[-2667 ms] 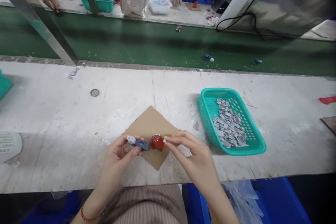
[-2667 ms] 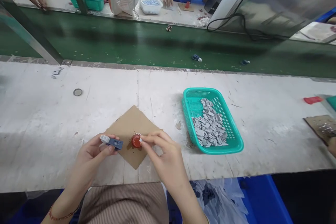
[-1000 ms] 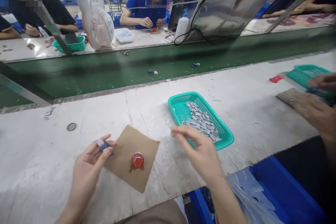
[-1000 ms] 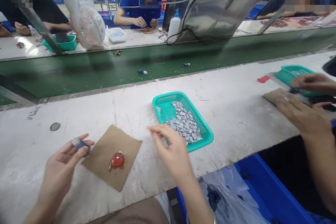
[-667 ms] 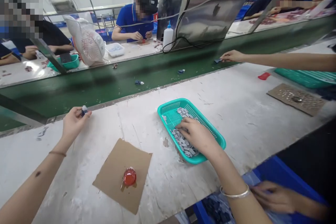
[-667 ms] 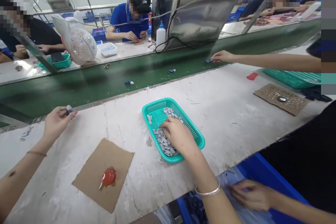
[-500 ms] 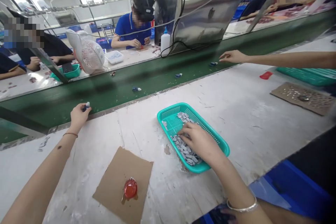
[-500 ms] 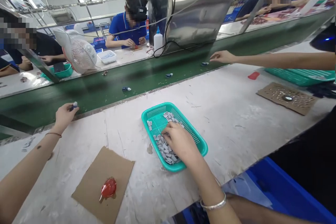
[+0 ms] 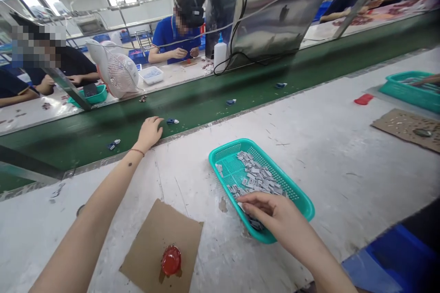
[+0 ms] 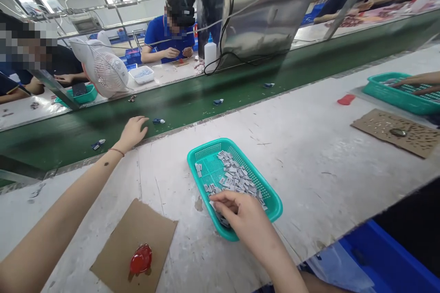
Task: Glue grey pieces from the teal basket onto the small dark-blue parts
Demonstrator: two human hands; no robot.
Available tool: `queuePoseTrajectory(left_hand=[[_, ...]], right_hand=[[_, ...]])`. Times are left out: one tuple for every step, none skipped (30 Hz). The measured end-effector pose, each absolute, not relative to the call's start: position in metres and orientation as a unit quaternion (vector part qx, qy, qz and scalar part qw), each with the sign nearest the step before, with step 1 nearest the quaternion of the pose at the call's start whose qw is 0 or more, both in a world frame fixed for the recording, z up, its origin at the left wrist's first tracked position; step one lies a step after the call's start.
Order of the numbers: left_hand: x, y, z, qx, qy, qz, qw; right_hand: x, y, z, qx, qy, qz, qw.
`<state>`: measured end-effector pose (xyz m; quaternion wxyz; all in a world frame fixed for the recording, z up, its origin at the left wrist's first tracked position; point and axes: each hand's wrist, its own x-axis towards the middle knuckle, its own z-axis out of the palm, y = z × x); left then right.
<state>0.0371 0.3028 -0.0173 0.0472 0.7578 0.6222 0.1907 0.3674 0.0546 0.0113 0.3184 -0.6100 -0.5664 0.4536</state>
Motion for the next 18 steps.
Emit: queuePoseTrajectory(left_hand=[[0.047,0.308,-0.019,0.760,0.616,0.199,0.059],[0.054,0.313,-0.020,0.758,0.614,0.208,0.074],[0.060,0.316,-0.021,0.754,0.613,0.217,0.091],[0.064,0.319,-0.021,0.747,0.615,0.228,0.112],[0.066,0.320,-0.020,0.737,0.618,0.239,0.136],[0.066,0.320,-0.019,0.724,0.622,0.252,0.161],[0.065,0.318,-0.017,0.708,0.626,0.267,0.188],[0.063,0.315,-0.015,0.688,0.631,0.285,0.216],[0.061,0.310,-0.012,0.666,0.635,0.306,0.245],[0.059,0.302,-0.010,0.641,0.636,0.329,0.277],[0.056,0.292,-0.007,0.616,0.633,0.353,0.310],[0.053,0.279,-0.005,0.591,0.624,0.377,0.345],[0.050,0.264,-0.003,0.567,0.612,0.401,0.380],[0.047,0.245,-0.001,0.543,0.596,0.422,0.414],[0.044,0.225,0.001,0.520,0.580,0.442,0.445],[0.040,0.202,0.002,0.496,0.565,0.459,0.473],[0.036,0.179,0.003,0.473,0.553,0.473,0.497],[0.032,0.154,0.004,0.450,0.544,0.484,0.517]], right_hand=[[0.368,0.055,0.010,-0.611,-0.563,0.457,0.318],[0.368,0.055,0.009,-0.610,-0.561,0.461,0.316],[0.369,0.055,0.009,-0.611,-0.559,0.465,0.315],[0.369,0.054,0.009,-0.612,-0.556,0.468,0.312],[0.369,0.054,0.009,-0.614,-0.554,0.469,0.309],[0.369,0.053,0.010,-0.617,-0.552,0.470,0.306],[0.369,0.053,0.010,-0.620,-0.551,0.469,0.303],[0.368,0.052,0.011,-0.622,-0.550,0.468,0.301],[0.368,0.052,0.012,-0.623,-0.551,0.468,0.298],[0.367,0.052,0.012,-0.624,-0.552,0.467,0.296],[0.366,0.053,0.012,-0.624,-0.555,0.465,0.294],[0.366,0.053,0.011,-0.625,-0.558,0.461,0.291],[0.365,0.054,0.011,-0.627,-0.561,0.455,0.291],[0.365,0.054,0.009,-0.628,-0.564,0.448,0.294],[0.365,0.054,0.008,-0.630,-0.565,0.439,0.301],[0.364,0.054,0.007,-0.631,-0.564,0.432,0.312],[0.363,0.053,0.006,-0.631,-0.559,0.425,0.328],[0.361,0.052,0.006,-0.632,-0.554,0.417,0.347]])
